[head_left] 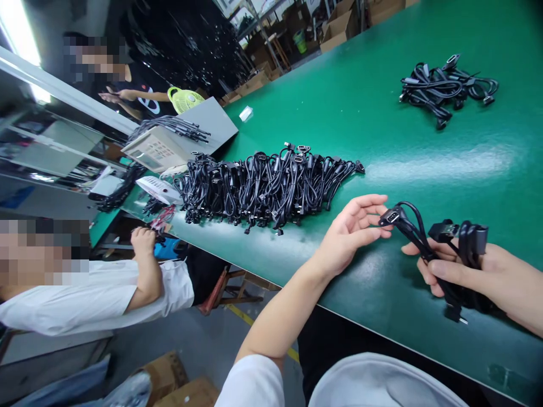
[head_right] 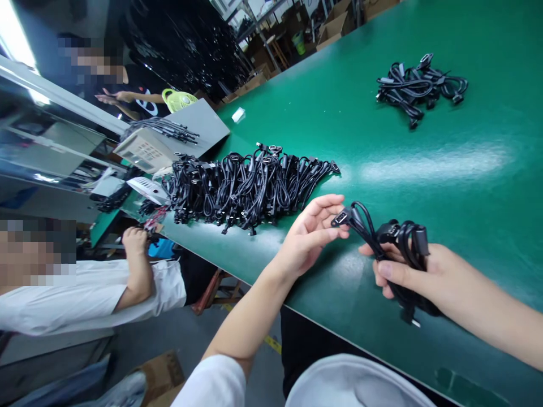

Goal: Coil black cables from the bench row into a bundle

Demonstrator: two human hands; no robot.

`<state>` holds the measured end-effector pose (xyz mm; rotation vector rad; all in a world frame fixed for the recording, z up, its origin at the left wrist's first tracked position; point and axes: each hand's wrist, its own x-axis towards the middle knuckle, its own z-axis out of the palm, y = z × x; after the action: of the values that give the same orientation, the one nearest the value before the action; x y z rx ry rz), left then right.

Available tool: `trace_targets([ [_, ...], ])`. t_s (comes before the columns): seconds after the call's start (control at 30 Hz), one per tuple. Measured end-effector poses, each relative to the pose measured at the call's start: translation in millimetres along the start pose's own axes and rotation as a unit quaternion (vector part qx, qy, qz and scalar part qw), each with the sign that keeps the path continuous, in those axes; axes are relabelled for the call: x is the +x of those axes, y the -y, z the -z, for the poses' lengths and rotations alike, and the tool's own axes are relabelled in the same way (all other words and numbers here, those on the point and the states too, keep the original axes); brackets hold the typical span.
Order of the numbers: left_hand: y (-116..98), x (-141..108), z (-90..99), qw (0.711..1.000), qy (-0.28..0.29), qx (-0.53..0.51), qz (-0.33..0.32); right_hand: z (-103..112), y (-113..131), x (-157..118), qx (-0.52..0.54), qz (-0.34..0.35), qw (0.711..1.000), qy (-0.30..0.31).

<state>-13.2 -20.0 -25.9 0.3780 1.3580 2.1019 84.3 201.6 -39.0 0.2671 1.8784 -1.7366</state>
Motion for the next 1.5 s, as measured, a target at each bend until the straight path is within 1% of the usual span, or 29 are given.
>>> trace_targets([
  [0.07, 0.8, 1.3, -1.8, 0.999, -0.001, -0.02, 0.028, 0.6, 1.1, -0.1, 0.038, 0.007, 0.999, 0.009],
  [0.13, 2.6, 2.3, -3.8, 0.998, 0.001, -0.03, 0.053, 1.0, -0.4, 0.3, 0.05, -0.002, 0.999, 0.008],
  [0.27, 6.2, 2.4, -4.5, 0.995, 0.0, -0.064, 0.074, -0.3, -4.6, -0.4, 0.023, -0.014, 0.999, 0.021],
  [0.43, 9.2, 1.4, 0.2, 0.99, 0.036, -0.073, 0.115, -1.0, -17.5, 0.4, -0.034, -0.014, 0.998, 0.058],
  [0.57, 11.0, 2.6, 3.7, 0.99, 0.036, -0.062, 0.124, -2.2, -27.4, -1.6, -0.039, -0.025, 0.998, 0.047],
  [0.67, 11.4, 3.9, 4.3, 0.99, 0.052, -0.056, 0.12, -5.7, -28.6, -6.7, -0.061, -0.038, 0.997, 0.022],
  [0.73, 10.9, 4.5, 4.0, 0.992, 0.057, -0.038, 0.107, -8.9, -27.3, -10.5, -0.081, -0.045, 0.996, -0.003],
  [0.83, 9.0, 4.6, 3.6, 0.996, 0.039, 0.018, 0.079, -12.7, -24.1, -15.2, -0.123, -0.047, 0.991, -0.035],
  [0.97, 6.4, 3.1, 3.8, 0.996, 0.029, 0.057, 0.059, -14.1, -22.0, -18.7, -0.176, -0.034, 0.982, -0.052],
  [1.17, 6.2, 0.7, 2.7, 0.997, 0.04, 0.06, 0.021, -13.3, -20.7, -18.0, -0.175, -0.038, 0.983, -0.049],
  [1.33, 5.8, 0.8, -0.7, 0.998, 0.028, 0.054, 0.021, -12.7, -20.9, -19.0, -0.142, -0.035, 0.988, -0.04],
  [1.43, 6.0, 1.5, -1.2, 0.998, 0.034, 0.042, 0.023, -12.1, -23.6, -17.7, -0.122, -0.049, 0.991, -0.039],
  [1.5, 6.4, 1.8, -0.9, 0.998, 0.037, 0.037, 0.022, -12.2, -18.8, -16.0, -0.091, -0.042, 0.994, -0.032],
])
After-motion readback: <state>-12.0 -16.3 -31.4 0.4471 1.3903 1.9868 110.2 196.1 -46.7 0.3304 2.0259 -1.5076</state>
